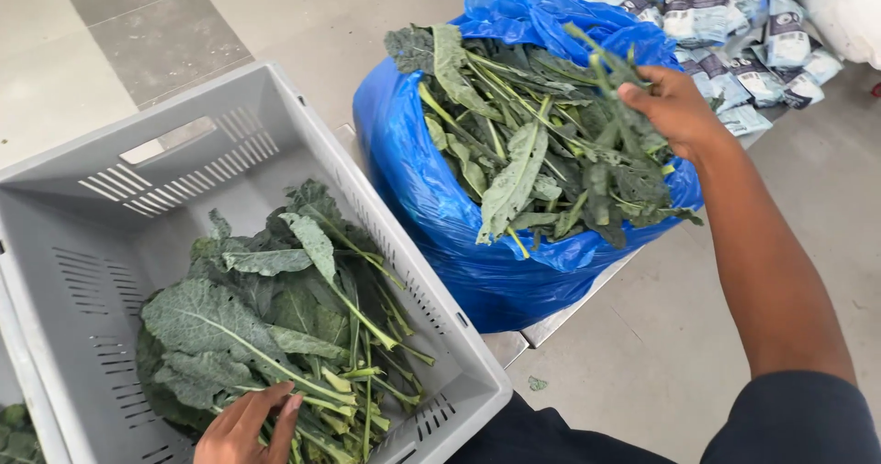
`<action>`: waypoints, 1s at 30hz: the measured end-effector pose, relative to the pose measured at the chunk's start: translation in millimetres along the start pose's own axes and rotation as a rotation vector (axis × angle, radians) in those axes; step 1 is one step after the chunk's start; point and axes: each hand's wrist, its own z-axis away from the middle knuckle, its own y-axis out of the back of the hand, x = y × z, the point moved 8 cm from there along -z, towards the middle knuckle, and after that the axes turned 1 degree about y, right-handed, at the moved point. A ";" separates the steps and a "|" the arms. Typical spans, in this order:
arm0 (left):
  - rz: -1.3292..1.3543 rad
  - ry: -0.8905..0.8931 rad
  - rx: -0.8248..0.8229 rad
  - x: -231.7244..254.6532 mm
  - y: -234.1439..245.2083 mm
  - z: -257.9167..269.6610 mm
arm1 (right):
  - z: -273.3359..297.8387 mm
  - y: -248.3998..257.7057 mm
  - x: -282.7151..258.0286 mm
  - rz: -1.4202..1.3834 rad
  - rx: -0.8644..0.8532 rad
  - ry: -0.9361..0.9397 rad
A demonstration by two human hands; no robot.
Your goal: The person picks up bunches of leafy green vegetables from a large blue plastic bag and places them into two grey plastic crates. The person handles the vegetables by hand, arranging them within the crates.
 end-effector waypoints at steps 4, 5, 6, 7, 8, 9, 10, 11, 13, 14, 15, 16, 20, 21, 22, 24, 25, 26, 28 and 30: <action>0.054 -0.053 0.160 8.9 10.4 2.1 | 8.7 22.3 -17.0 0.336 0.071 0.161; 0.056 -0.053 0.213 7.8 13.6 3.2 | 10.4 22.6 -17.2 0.334 0.027 0.130; 0.057 -0.055 0.212 2.8 11.7 2.9 | 7.0 34.4 -12.0 0.334 0.029 0.129; 0.032 -0.031 0.183 -4.2 7.8 1.8 | 3.7 37.9 -12.0 0.277 -0.058 0.197; 0.008 -0.008 0.155 -11.5 4.1 0.9 | 1.6 41.3 -12.4 0.219 -0.146 0.265; 0.009 -0.008 0.157 -12.3 4.0 0.4 | -0.4 46.8 -11.8 0.220 -0.146 0.266; -0.005 -0.010 0.140 -13.1 2.3 -0.4 | -1.9 55.5 -15.0 0.220 -0.097 0.313; -0.019 -0.011 0.120 -14.2 0.6 -0.1 | -2.3 64.0 -16.6 0.220 -0.048 0.356; -0.011 0.000 0.128 -5.5 4.7 0.1 | 6.2 64.3 -28.5 0.134 0.005 0.319; -0.004 0.011 0.136 -2.0 7.5 0.6 | 10.4 66.5 -32.3 0.047 0.059 0.282; -0.005 0.013 0.136 0.7 8.6 1.2 | 19.1 59.1 -40.8 0.047 0.057 0.281; 0.004 -0.012 0.175 5.5 13.1 2.4 | 28.0 51.5 -49.9 -0.053 0.041 0.287; 0.007 -0.047 0.208 14.2 20.8 3.6 | 61.2 22.0 -79.2 -0.162 0.020 0.293; 0.007 -0.044 0.211 17.7 21.7 3.8 | 75.6 7.9 -90.8 -0.162 0.017 0.294; 0.050 -0.113 0.249 26.3 25.5 5.2 | 90.7 -10.1 -104.2 -0.162 -0.038 0.317; 0.092 -0.175 0.290 42.5 31.6 8.7 | 114.2 -33.6 -116.8 -0.164 -0.099 0.339; 0.092 -0.227 0.306 55.1 34.5 11.6 | 124.8 -48.6 -121.3 -0.195 -0.237 0.390; 0.092 -0.280 0.321 67.3 37.7 14.8 | 137.2 -63.4 -125.8 -0.226 -0.376 0.437; 0.088 -0.293 0.362 85.7 42.8 18.0 | 153.7 -80.0 -115.3 -0.169 -0.499 0.416; 0.085 -0.304 0.405 103.1 51.8 19.5 | 182.7 -117.6 -120.6 -0.108 -0.624 0.396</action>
